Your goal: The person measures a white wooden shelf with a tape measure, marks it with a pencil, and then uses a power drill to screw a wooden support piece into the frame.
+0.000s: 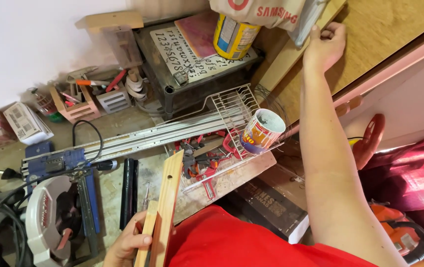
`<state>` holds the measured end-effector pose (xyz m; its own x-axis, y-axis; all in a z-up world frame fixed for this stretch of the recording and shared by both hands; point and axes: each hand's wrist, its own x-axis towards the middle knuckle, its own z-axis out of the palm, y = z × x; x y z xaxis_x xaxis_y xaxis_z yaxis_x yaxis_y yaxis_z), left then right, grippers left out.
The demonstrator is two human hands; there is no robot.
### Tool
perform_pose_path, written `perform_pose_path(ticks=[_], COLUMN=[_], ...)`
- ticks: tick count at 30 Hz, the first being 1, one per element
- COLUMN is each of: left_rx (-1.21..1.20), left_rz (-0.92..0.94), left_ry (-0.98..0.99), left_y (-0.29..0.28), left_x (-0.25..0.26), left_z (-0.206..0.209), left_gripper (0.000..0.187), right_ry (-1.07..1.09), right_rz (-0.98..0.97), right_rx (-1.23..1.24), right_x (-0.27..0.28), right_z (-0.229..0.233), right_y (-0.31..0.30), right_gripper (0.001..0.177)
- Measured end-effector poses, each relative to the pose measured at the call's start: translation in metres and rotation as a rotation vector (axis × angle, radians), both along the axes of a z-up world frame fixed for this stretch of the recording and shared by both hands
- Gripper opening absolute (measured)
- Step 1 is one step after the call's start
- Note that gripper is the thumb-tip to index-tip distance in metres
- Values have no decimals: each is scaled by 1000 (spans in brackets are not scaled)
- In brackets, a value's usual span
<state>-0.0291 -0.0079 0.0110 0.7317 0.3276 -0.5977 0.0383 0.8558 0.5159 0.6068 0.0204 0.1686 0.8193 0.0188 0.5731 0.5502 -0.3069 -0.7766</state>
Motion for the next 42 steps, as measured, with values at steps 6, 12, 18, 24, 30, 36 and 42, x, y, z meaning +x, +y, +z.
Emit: perform_pose_path(ticks=[6, 12, 18, 24, 30, 36, 42], left_rx=[129, 126, 141, 92, 146, 168, 304], left_rz=[-73, -24, -29, -35, -72, -45, -1], left_ry=[-243, -212, -182, -97, -182, -239, -106], left_y=[-3, -11, -13, -15, -15, -18, -3], left_x=[-8, -13, -3, 4, 13, 7, -23], left_z=[-28, -29, -6, -14, -16, -20, -51], left_gripper=[81, 77, 73, 76, 72, 71, 75], right_ry=[-86, -97, -143, -213, -373, -331, -277], right_rz=[66, 200, 279, 491, 574, 498, 471], right_rx=[14, 33, -30, -123, -92, -61, 293], right_x=[10, -13, -6, -11, -26, -18, 18], right_z=[-3, -4, 3, 27, 44, 36, 14], right_y=[2, -9, -13, -17, -7, -3, -63], right_gripper=[32, 35, 37, 53, 45, 37, 27])
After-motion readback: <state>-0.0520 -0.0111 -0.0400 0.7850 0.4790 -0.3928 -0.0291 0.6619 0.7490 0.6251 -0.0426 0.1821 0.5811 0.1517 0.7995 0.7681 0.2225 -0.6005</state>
